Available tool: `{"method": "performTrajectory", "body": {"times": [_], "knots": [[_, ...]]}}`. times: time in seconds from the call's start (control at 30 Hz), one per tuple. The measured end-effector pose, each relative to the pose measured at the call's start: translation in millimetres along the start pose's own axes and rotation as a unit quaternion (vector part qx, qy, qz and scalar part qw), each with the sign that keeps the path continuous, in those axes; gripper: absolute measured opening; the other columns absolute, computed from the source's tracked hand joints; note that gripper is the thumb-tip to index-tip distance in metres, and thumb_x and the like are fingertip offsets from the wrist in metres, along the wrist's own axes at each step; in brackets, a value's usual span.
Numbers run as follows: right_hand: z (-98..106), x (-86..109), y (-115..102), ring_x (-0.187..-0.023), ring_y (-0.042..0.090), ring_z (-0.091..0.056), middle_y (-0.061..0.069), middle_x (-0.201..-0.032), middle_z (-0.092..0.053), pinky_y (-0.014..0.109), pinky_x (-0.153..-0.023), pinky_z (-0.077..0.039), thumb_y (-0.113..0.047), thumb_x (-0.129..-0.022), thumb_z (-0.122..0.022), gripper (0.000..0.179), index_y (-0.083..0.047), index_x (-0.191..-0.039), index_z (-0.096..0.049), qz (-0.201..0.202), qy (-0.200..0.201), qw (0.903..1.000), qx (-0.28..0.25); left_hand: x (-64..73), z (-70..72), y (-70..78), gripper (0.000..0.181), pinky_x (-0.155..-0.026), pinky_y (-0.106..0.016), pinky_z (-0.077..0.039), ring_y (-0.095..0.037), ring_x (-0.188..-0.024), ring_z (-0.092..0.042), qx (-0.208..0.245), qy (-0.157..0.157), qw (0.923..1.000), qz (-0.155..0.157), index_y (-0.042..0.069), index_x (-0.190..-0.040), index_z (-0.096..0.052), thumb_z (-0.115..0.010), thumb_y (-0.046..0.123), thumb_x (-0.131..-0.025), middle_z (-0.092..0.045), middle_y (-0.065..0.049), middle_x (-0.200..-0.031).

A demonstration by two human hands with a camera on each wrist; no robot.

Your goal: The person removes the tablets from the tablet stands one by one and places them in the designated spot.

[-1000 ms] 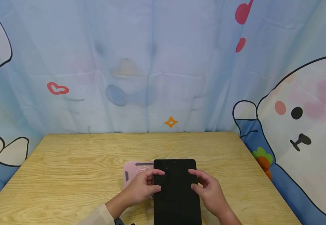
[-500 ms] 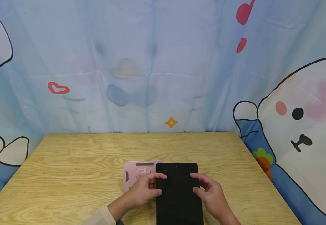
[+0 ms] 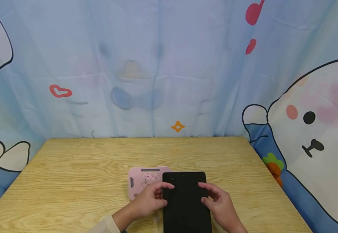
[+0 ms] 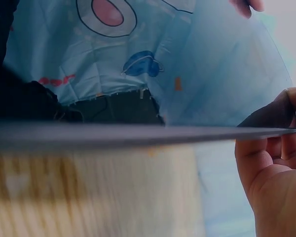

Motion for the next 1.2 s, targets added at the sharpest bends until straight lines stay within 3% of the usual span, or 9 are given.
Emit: {"method": "performTrajectory", "body": {"times": [0.53,0.9,0.97,1.1,1.2], "knots": [[5,4.9,13,-0.112,-0.019,-0.041,0.019,-0.14,-0.054,0.008,-0.089,-0.036,0.005,-0.091,-0.064,0.044,0.005,-0.134,-0.058,-0.026,-0.004,0.9996,-0.001,0.2,-8.5,-4.4,0.045,-0.058,-0.019,-0.032,-0.007,-0.06,-0.032,0.022,-0.034,0.9991,0.012,0.011,-0.126,-0.066,-0.063,-0.011,-0.086,-0.033,0.007,-0.066],[6,8.5,22,-0.113,-0.016,-0.042,0.018,-0.141,-0.054,0.012,-0.089,-0.039,0.005,-0.091,-0.064,0.046,0.004,-0.136,-0.057,-0.05,-0.004,0.9987,0.012,-0.5,-14.2,-9.9,0.047,-0.054,-0.019,-0.032,-0.006,-0.057,-0.033,0.021,-0.038,0.9988,0.019,0.012,-0.127,-0.065,-0.064,-0.012,-0.087,-0.033,0.007,-0.063],[7,8.5,24,-0.113,-0.014,-0.043,0.017,-0.143,-0.052,0.014,-0.09,-0.04,0.004,-0.091,-0.063,0.047,0.002,-0.137,-0.056,-0.066,-0.006,0.9977,0.018,-0.8,-15.1,-10.1,0.047,-0.054,-0.019,-0.032,-0.006,-0.057,-0.033,0.02,-0.039,0.9988,0.02,0.012,-0.128,-0.065,-0.064,-0.011,-0.087,-0.032,0.007,-0.064],[8,8.3,25,-0.122,0.006,-0.047,0.017,-0.146,-0.05,0.022,-0.093,-0.044,0.004,-0.091,-0.061,0.048,0.001,-0.139,-0.055,-0.092,-0.01,0.9955,0.018,-0.5,-16.8,-9.1,0.045,-0.057,-0.019,-0.033,-0.006,-0.063,-0.036,0.021,-0.037,0.9989,0.019,0.012,-0.127,-0.065,-0.065,-0.01,-0.087,-0.036,0.006,-0.072],[10,7.8,26,-0.125,0.012,-0.046,0.016,-0.146,-0.05,0.027,-0.096,-0.045,0.004,-0.091,-0.062,0.049,0.001,-0.139,-0.055,-0.094,-0.011,0.9953,0.019,-0.6,-18.3,-8.3,0.043,-0.06,-0.019,-0.033,-0.006,-0.067,-0.039,0.028,-0.03,0.999,0.016,0.011,-0.125,-0.066,-0.066,-0.01,-0.087,-0.039,0.004,-0.077]]}}
Point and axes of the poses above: each hand's wrist, its own x-axis away from the middle knuckle, its own z-axis out of the back of the hand, y = z × x, the point moved 5 cm from there along -x, towards the middle knuckle
